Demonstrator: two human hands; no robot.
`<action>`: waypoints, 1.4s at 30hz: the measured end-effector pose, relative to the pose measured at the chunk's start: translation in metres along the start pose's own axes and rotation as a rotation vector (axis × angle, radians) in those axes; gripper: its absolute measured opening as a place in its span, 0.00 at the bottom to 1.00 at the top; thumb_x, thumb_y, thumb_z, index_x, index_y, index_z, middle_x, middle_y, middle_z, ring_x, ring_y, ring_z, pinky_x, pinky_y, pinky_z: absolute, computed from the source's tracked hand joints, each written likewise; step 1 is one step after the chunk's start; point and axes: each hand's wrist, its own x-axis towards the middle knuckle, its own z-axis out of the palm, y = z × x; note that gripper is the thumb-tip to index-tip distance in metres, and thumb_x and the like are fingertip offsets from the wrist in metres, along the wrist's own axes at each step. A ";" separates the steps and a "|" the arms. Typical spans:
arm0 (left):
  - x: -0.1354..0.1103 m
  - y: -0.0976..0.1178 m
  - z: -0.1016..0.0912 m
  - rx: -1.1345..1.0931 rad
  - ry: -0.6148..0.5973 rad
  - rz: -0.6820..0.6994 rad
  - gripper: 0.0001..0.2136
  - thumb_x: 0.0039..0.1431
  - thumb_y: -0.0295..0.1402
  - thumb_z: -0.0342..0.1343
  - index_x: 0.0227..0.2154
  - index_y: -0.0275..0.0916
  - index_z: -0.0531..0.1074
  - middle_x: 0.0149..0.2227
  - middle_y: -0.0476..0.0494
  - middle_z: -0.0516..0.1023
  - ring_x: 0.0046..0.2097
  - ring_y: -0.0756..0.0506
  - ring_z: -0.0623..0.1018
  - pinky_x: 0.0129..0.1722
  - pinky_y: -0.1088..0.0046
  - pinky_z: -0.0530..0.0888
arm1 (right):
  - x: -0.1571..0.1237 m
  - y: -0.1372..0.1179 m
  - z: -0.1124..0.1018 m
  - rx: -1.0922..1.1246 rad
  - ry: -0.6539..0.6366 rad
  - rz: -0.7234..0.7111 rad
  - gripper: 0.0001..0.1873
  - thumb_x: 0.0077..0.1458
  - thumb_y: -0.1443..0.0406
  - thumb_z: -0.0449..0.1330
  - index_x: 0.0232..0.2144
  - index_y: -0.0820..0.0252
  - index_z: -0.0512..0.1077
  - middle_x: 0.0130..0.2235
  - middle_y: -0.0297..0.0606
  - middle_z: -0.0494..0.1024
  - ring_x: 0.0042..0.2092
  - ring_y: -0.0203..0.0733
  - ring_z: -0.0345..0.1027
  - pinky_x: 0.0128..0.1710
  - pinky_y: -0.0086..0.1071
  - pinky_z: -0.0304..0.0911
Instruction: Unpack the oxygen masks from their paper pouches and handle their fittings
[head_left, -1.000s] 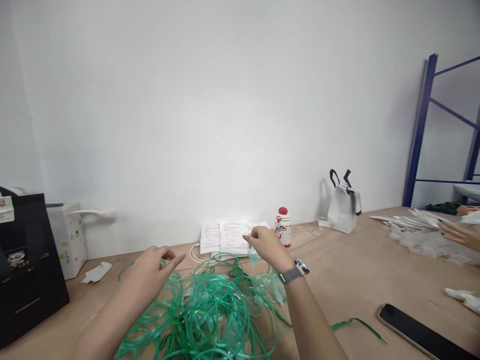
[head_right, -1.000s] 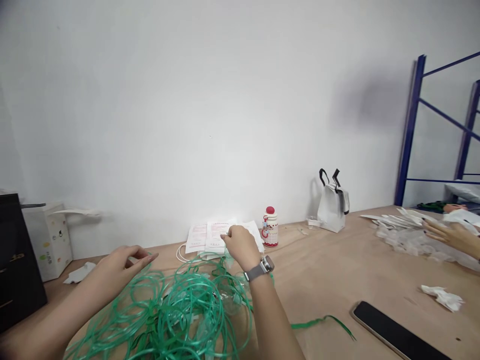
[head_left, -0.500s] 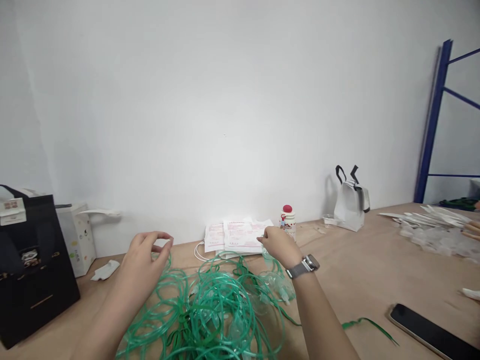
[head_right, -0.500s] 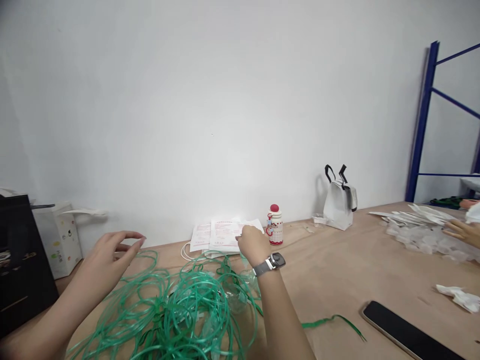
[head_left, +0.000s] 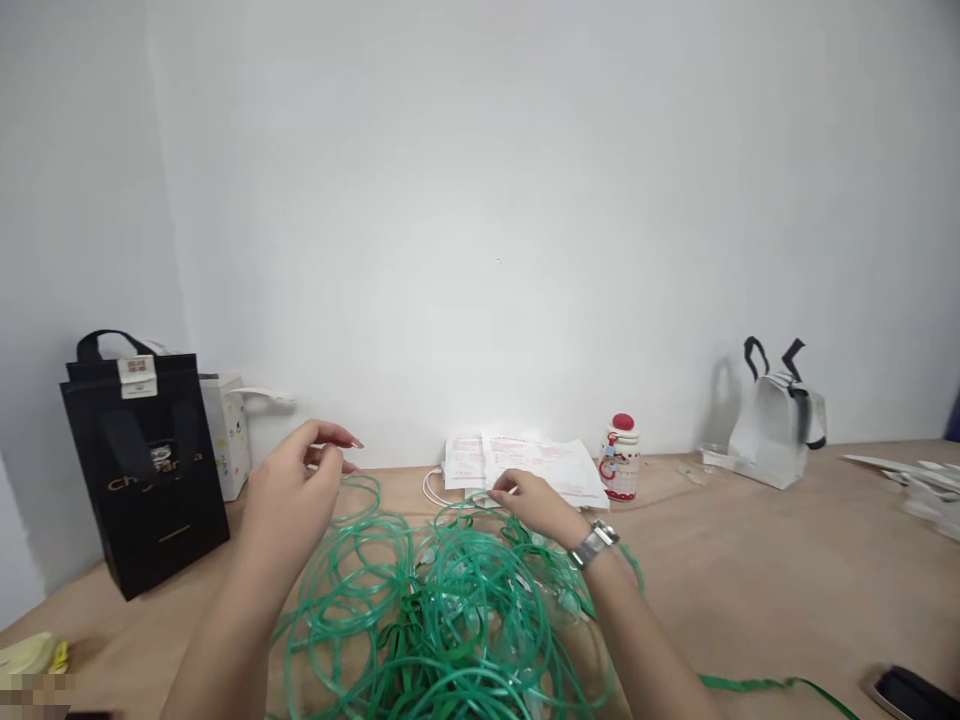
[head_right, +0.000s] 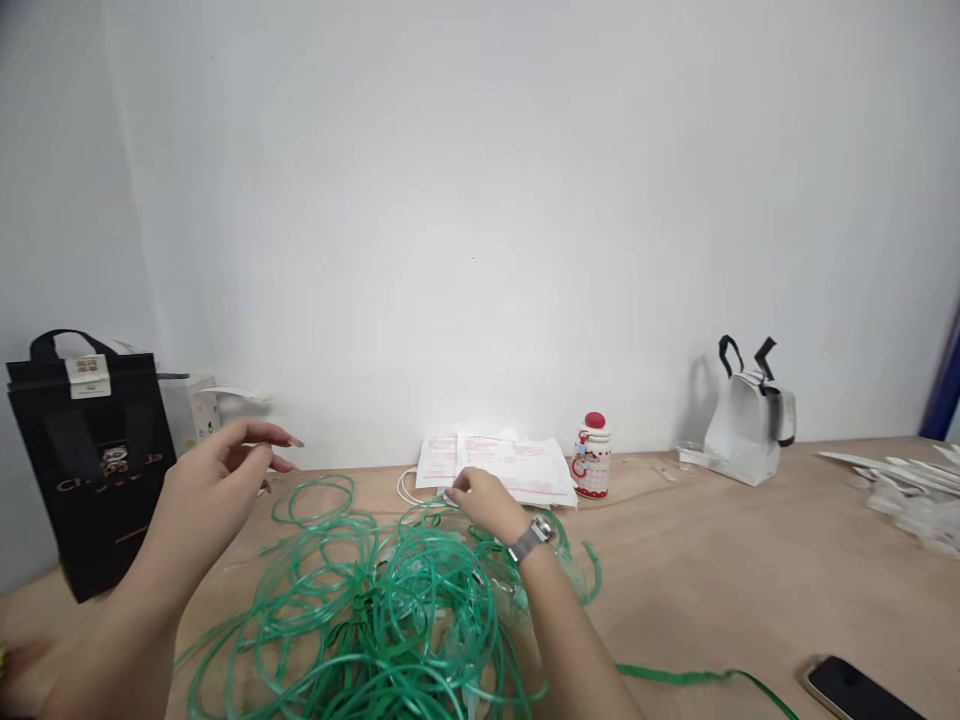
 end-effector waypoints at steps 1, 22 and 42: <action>0.001 -0.001 -0.002 0.012 0.003 -0.006 0.09 0.52 0.32 0.45 0.30 0.45 0.70 0.26 0.52 0.77 0.29 0.46 0.76 0.29 0.70 0.68 | 0.001 -0.006 0.010 0.026 -0.008 -0.048 0.11 0.56 0.67 0.52 0.38 0.65 0.72 0.40 0.43 0.77 0.42 0.40 0.69 0.40 0.29 0.61; 0.005 -0.006 -0.001 -0.084 -0.067 0.029 0.10 0.50 0.31 0.44 0.29 0.41 0.70 0.28 0.48 0.77 0.33 0.45 0.78 0.28 0.72 0.70 | 0.042 -0.023 0.101 -0.279 -0.480 -0.168 0.10 0.56 0.63 0.58 0.39 0.62 0.71 0.46 0.40 0.72 0.44 0.41 0.68 0.44 0.41 0.65; -0.016 0.010 0.052 -0.162 0.181 0.192 0.09 0.56 0.30 0.45 0.37 0.40 0.68 0.49 0.40 0.60 0.40 0.48 0.75 0.32 0.73 0.74 | 0.031 0.001 0.114 -0.089 -0.350 -0.199 0.14 0.37 0.67 0.69 0.32 0.53 0.79 0.41 0.41 0.70 0.45 0.46 0.64 0.42 0.32 0.60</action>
